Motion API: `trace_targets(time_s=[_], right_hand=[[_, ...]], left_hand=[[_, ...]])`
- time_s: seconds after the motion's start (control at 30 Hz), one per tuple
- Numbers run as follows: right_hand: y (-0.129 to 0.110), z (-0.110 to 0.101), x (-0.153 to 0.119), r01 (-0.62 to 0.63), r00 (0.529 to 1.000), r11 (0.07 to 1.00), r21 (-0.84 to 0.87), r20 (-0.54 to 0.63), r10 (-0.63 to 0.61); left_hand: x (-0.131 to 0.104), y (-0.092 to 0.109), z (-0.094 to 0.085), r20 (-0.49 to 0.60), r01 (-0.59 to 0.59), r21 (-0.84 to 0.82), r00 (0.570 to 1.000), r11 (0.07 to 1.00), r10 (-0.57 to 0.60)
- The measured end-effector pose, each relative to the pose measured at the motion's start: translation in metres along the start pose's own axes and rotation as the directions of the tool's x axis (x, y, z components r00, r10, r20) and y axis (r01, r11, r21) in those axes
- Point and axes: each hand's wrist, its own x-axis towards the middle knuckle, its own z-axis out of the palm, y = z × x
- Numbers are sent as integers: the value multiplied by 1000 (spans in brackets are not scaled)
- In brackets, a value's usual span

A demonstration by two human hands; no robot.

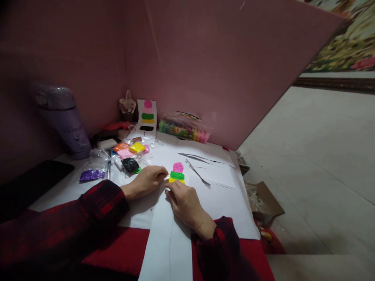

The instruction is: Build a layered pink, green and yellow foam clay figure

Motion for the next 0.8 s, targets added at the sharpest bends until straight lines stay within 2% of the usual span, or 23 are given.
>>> trace_targets(time_s=[0.8], right_hand=[[0, 0, 0, -6, 1000, 1000, -16, 9, 6]], left_hand=[[0, -1, 1, -7, -9, -1, 1000, 1000, 9]])
